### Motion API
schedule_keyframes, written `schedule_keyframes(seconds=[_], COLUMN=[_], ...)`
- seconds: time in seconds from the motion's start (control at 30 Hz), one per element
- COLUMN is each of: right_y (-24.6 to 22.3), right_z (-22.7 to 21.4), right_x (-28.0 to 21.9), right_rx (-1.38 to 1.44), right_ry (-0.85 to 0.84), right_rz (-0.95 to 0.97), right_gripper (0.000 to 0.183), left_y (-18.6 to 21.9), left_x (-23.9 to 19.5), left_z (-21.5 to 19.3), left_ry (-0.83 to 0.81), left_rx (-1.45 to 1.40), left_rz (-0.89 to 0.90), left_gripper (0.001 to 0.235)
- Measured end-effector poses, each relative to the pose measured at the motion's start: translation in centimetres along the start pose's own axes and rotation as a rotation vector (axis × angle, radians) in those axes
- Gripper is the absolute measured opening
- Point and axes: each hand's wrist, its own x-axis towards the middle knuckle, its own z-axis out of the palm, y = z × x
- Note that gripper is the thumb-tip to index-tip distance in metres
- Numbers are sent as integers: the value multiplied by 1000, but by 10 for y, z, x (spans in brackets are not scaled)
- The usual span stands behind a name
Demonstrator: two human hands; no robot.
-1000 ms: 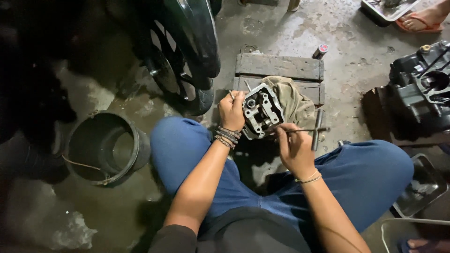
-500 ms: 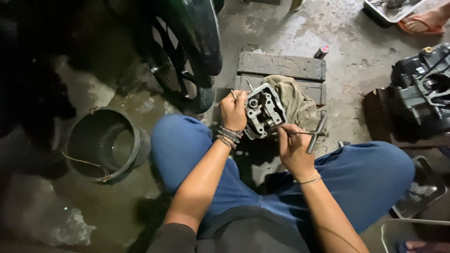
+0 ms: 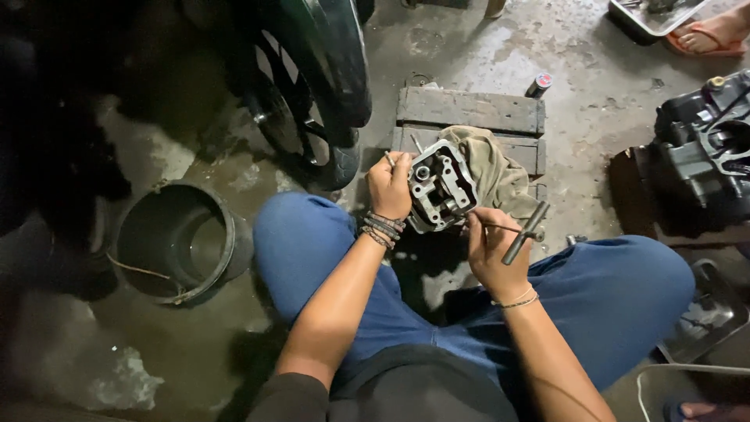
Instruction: Adjusting the valve springs and clearances on a motorcycle cylinder head using a hand tool.
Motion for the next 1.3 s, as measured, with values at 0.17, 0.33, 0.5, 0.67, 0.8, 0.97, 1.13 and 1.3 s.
schedule_keyframes(seconds=[0.17,0.33,0.5,0.67,0.8,0.97,1.13,1.3], right_y=[0,-5,24,41,38,23,1,-5], right_z=[0,-4,-8,3,4,3,-7,8], right_x=[-3,2,-7,-14,-11,-7,7,-1], right_rx=[66,79,400,490,514,467,267,251], right_ry=[-70,-43,71,104,100,95,55,-30], right_rz=[37,94,373,440,474,473,318,130], right_gripper=[12,10,14,11,13,12,12,9], left_y=[0,4,-2,-2,0,5,5,7], left_x=[2,2,5,5,5,4,4,2], left_z=[2,-3,-2,0,-2,-2,-2,-2], left_ry=[-8,-16,-11,-11,-15,-5,-38,-27], left_rx=[-21,-31,2,-18,-29,-3,-9,2], left_rz=[7,-24,-38,-59,-83,-91,-84,-67], left_gripper=[29,31,31,31,33,32,30,30])
